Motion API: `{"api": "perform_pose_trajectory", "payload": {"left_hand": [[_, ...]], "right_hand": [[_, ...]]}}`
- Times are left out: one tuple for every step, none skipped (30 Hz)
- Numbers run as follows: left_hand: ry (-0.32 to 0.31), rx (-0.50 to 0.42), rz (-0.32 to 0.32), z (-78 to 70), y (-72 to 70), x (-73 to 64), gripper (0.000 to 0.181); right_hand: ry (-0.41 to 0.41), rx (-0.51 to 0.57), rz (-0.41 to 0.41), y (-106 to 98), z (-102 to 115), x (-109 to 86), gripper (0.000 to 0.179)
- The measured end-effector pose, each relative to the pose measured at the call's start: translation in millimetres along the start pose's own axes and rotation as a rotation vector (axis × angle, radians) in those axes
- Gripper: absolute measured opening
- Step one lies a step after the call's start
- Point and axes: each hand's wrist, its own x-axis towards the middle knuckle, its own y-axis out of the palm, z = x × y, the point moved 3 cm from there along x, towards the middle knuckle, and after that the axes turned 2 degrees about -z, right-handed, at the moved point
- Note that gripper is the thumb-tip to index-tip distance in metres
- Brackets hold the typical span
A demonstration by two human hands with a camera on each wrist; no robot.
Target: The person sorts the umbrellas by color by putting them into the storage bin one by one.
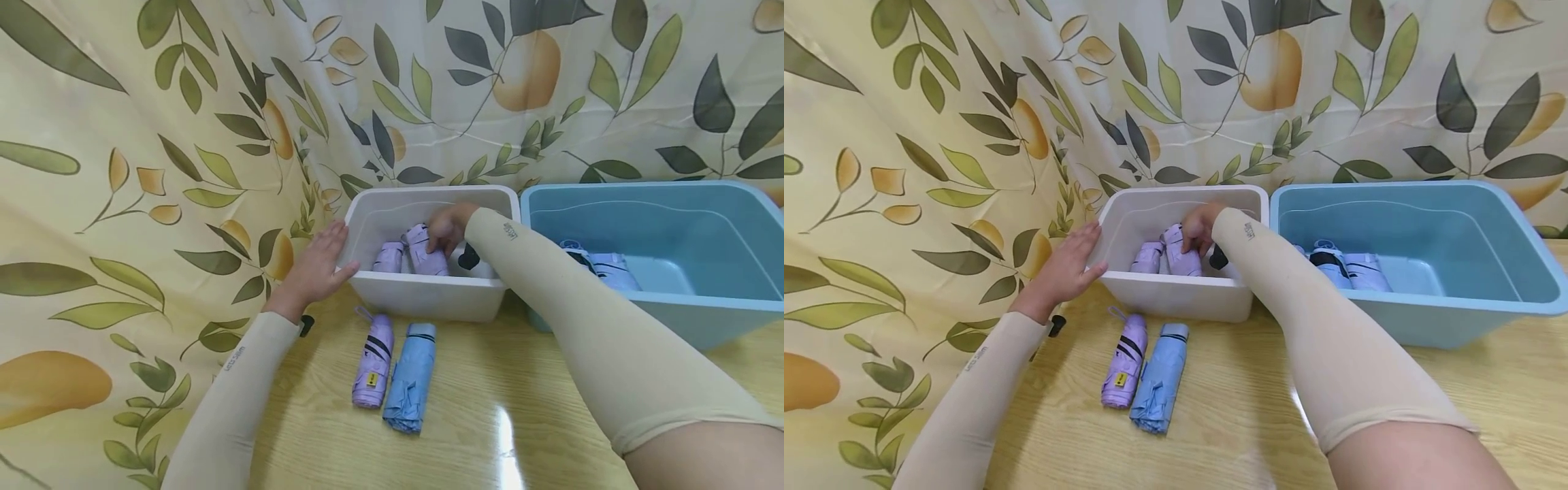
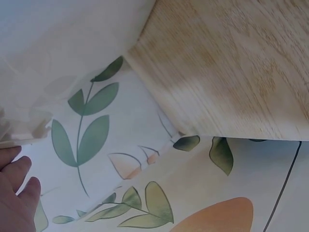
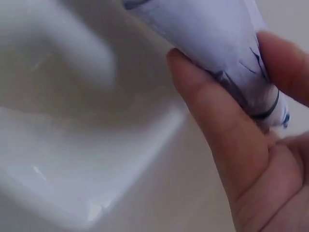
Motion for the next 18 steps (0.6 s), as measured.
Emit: {"api": "perform_pose_trajectory", "payload": {"left_hand": [[0.003, 0.005, 0.002, 0.7, 0.1, 0.2, 0.089], [0.004, 0.01, 0.005, 1.2, 0.1, 0.4, 0.089], [0.004, 0.012, 0.008, 1.6, -0.2, 0.6, 0.09], [0.005, 0.01, 0.007, 1.7, -0.5, 1.4, 0.09], [0.004, 0.012, 0.008, 1.9, -0.8, 2.1, 0.091], [0.003, 0.01, 0.007, 1.8, -1.3, 2.8, 0.091], [0.003, 0.008, 0.004, 1.7, -2.0, 3.5, 0.092], [0.003, 0.005, 0.001, 1.4, -2.8, 4.1, 0.092], [0.004, 0.003, -0.003, 1.2, -3.3, 4.6, 0.092], [0.006, -0.002, -0.007, 0.9, -3.9, 4.9, 0.092], [0.007, 0.002, -0.005, 0.6, -4.0, 4.9, 0.093], [0.012, 0.005, -0.006, 0.6, -3.8, 5.0, 0.093], [0.014, 0.009, -0.003, 0.5, -3.5, 5.0, 0.093], [0.014, 0.011, 0.003, 0.5, -3.1, 4.8, 0.093], [0.014, 0.012, 0.011, 0.8, -2.5, 4.5, 0.092], [0.011, 0.01, 0.018, 1.0, -2.5, 3.9, 0.092], [0.009, 0.011, 0.022, 1.1, -2.4, 3.3, 0.092], [0.009, 0.007, 0.019, 1.3, -2.8, 2.8, 0.092]], "right_hand": [[0.004, 0.013, -0.016, 0, 0, 1.3, 0.021], [0.005, 0.025, -0.023, 1, 0, 2.9, 0.021], [0.006, 0.03, -0.03, 2, 0, 4.5, 0.021], [0.011, 0.039, -0.037, 2, 0, 5.4, 0.021], [0.015, 0.041, -0.042, 3, 1, 6.4, 0.02], [0.018, 0.04, -0.049, 3, 1, 7.5, 0.018], [0.021, 0.034, -0.051, 4, 1, 8.3, 0.017], [0.025, 0.027, -0.054, 5, 1, 9.0, 0.015], [0.029, 0.021, -0.059, 5, 1, 9.7, 0.012], [0.035, 0.014, -0.057, 6, 1, 10.5, 0.011], [0.043, 0.005, -0.055, 7, 1, 11.0, 0.01], [0.053, 0.002, -0.051, 9, 1, 11.7, 0.009], [0.062, 0.002, -0.042, 10, 1, 12.2, 0.009], [0.067, 0.002, -0.038, 12, 1, 13.0, 0.01], [0.069, 0.006, -0.033, 13, 2, 13.9, 0.012], [0.069, 0.009, -0.026, 15, 2, 14.8, 0.013], [0.066, 0.016, -0.026, 16, 3, 15.8, 0.015], [0.062, 0.022, -0.031, 17, 4, 16.7, 0.017]]}}
